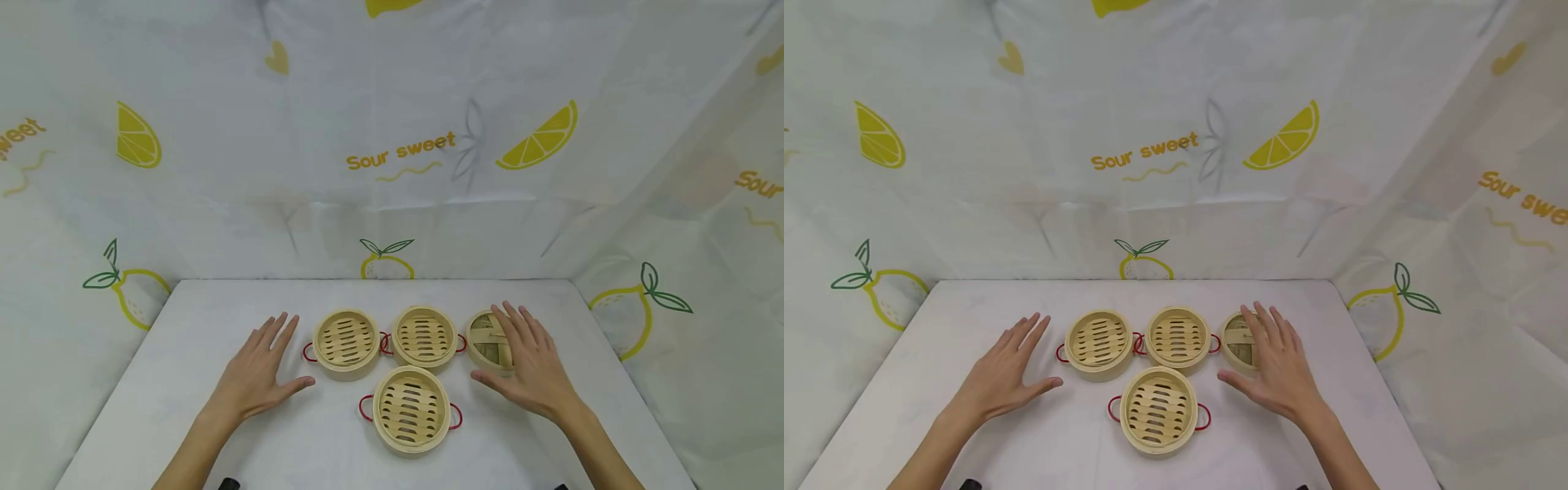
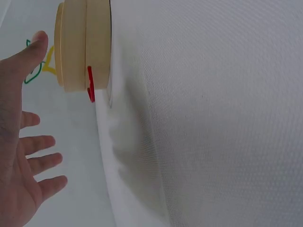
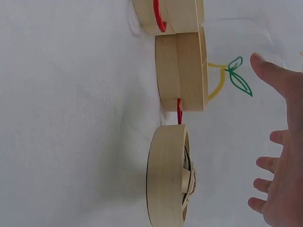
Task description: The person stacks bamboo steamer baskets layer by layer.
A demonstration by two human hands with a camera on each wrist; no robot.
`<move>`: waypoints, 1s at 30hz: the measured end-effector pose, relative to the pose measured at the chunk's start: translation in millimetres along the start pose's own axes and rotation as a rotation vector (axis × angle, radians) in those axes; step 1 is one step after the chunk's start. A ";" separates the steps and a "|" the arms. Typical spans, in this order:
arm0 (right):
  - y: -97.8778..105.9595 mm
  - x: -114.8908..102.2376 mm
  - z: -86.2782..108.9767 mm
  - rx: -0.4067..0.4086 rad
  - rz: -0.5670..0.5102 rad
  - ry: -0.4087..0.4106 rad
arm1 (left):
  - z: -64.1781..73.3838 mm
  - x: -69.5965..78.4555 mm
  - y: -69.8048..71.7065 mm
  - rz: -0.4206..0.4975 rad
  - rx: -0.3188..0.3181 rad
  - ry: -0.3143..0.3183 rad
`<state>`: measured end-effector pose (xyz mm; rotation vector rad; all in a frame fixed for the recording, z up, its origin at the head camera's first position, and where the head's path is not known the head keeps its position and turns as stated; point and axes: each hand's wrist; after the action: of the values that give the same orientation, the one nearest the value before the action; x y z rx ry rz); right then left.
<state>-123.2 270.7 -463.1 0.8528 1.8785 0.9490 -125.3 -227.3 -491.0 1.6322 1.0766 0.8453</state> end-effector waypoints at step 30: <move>-10.3 -31.0 29.9 -0.129 -0.436 -0.058 | -1.8 5.1 -12.8 0.393 -0.160 0.071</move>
<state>-85.7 248.4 -471.0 0.3654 1.8283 0.7520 -128.3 -220.2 -502.5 1.7124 0.7215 1.2207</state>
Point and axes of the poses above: each hand's wrist, its own z-axis away from the middle knuckle, its own y-axis out of the back of the hand, x = y × z, and after that the axes turned 7 degrees about -z, right-handed
